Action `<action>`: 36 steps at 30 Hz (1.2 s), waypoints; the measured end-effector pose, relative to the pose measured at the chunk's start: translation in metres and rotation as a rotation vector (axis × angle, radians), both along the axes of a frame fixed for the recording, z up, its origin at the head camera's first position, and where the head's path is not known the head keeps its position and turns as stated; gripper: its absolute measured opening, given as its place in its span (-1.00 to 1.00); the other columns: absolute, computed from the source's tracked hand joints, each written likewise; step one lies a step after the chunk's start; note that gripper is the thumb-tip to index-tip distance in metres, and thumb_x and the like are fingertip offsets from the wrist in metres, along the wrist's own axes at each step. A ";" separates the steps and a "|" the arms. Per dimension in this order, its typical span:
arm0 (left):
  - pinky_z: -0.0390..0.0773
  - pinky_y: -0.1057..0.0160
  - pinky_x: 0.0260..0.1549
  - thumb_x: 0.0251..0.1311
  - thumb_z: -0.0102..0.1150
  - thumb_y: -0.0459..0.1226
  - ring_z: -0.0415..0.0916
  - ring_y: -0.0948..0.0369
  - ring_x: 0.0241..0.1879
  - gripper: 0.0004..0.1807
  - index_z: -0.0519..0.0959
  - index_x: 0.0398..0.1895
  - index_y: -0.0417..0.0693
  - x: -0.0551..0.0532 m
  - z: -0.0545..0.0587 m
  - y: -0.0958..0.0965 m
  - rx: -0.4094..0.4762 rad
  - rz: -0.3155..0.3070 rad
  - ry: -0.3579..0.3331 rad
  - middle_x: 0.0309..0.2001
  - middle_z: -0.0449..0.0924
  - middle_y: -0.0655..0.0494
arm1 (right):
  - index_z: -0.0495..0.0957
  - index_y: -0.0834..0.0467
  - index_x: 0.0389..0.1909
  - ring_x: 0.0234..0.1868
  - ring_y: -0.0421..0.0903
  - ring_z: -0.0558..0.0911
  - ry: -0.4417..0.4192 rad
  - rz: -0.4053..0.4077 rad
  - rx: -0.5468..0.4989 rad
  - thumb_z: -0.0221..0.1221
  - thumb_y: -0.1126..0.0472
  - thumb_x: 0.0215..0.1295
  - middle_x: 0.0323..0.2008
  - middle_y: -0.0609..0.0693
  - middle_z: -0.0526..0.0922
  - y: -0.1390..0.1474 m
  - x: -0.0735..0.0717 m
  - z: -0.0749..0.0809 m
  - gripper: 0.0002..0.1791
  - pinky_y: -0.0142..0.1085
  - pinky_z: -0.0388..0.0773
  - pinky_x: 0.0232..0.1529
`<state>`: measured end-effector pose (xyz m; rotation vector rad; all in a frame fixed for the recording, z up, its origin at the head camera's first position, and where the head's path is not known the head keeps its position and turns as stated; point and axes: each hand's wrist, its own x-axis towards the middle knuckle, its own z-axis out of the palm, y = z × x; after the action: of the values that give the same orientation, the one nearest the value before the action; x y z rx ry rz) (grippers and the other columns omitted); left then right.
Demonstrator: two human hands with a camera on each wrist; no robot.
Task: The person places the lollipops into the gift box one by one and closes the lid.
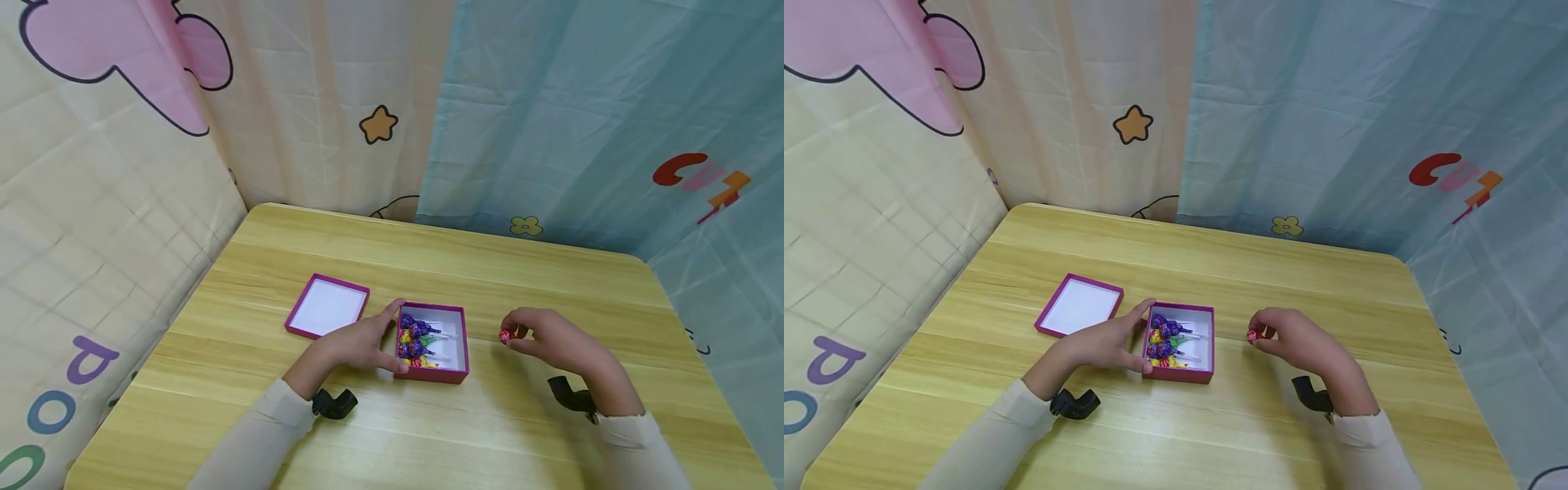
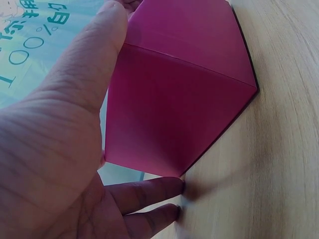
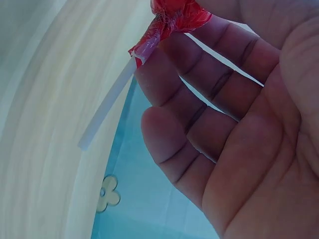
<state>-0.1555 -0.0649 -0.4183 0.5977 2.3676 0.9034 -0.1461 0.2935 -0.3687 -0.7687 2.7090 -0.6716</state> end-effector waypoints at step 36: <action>0.17 -0.05 0.37 -0.08 0.43 0.27 0.11 0.03 0.46 0.36 -0.27 0.62 0.15 -0.001 0.001 0.000 0.016 -0.006 0.001 0.52 0.07 -0.09 | 0.61 0.04 -0.11 -0.29 -0.22 0.54 -0.033 0.174 -0.101 0.31 0.18 0.31 -0.30 -0.23 0.58 -0.094 -0.017 0.017 -0.83 -0.29 0.58 -0.24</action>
<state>-0.1566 -0.0644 -0.4176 0.6111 2.3603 0.9211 -0.1629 0.1994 -0.3517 -0.9944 2.5572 -0.7768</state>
